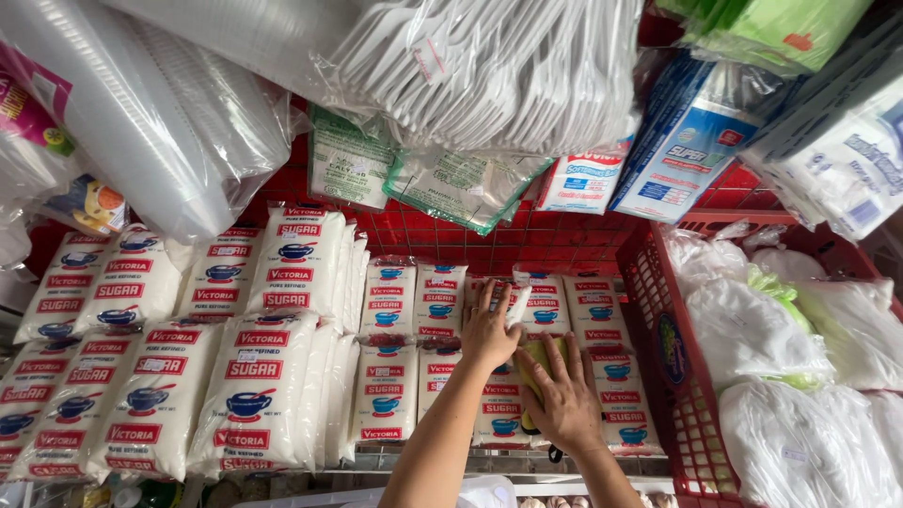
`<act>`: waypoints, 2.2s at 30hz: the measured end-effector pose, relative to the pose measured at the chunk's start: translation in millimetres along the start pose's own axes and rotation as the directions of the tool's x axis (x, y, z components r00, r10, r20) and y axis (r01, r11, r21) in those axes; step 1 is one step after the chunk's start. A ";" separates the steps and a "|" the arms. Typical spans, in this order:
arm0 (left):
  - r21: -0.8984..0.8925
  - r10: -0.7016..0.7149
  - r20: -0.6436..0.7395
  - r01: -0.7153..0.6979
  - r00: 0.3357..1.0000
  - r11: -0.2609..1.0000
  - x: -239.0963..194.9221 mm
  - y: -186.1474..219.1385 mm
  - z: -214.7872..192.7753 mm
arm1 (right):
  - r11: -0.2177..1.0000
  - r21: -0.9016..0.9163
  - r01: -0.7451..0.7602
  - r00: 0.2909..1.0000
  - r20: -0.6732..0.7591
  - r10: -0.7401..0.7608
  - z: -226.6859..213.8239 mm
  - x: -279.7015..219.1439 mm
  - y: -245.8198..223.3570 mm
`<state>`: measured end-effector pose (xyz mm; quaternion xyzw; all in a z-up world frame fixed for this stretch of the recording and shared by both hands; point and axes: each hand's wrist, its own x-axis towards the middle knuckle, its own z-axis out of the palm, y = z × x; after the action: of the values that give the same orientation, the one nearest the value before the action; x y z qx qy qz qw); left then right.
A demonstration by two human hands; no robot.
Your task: The person wipes several sugar packets with a small yellow sponge and places them into a white plastic bag within a basket.
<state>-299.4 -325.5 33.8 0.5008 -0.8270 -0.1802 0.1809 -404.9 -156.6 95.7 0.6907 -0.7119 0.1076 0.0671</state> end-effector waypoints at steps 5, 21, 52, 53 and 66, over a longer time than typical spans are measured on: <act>-0.500 -0.159 0.180 0.230 0.971 0.835 -20.6 12.4 -53.2 | 1.000 0.020 -0.001 0.998 -0.059 0.002 10.2 -1.9 4.6; -0.461 0.115 0.005 0.105 0.993 -0.881 -189.8 47.0 -210.1 | 0.336 0.931 0.140 0.977 -0.184 0.104 -104.3 -11.1 -65.3; -0.827 -0.016 -0.381 -0.333 0.924 0.453 -282.8 67.1 -279.5 | -0.497 0.850 -0.176 0.959 0.262 0.108 -153.9 -61.4 -212.4; -0.643 -0.005 -0.412 -0.287 0.911 0.710 -282.6 66.3 -278.4 | -0.559 0.799 -0.221 0.950 0.307 0.063 -139.7 -68.6 -207.7; -0.980 -0.181 -0.198 -0.188 0.963 0.072 -270.6 15.5 -285.2 | -0.841 0.432 -0.326 0.887 0.448 -0.114 -110.7 -78.2 -172.7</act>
<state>-57.3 -110.3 257.2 0.2594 -0.4492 -0.6247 0.5837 -235.5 -57.5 194.2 0.1051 -0.2326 0.6273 -0.7358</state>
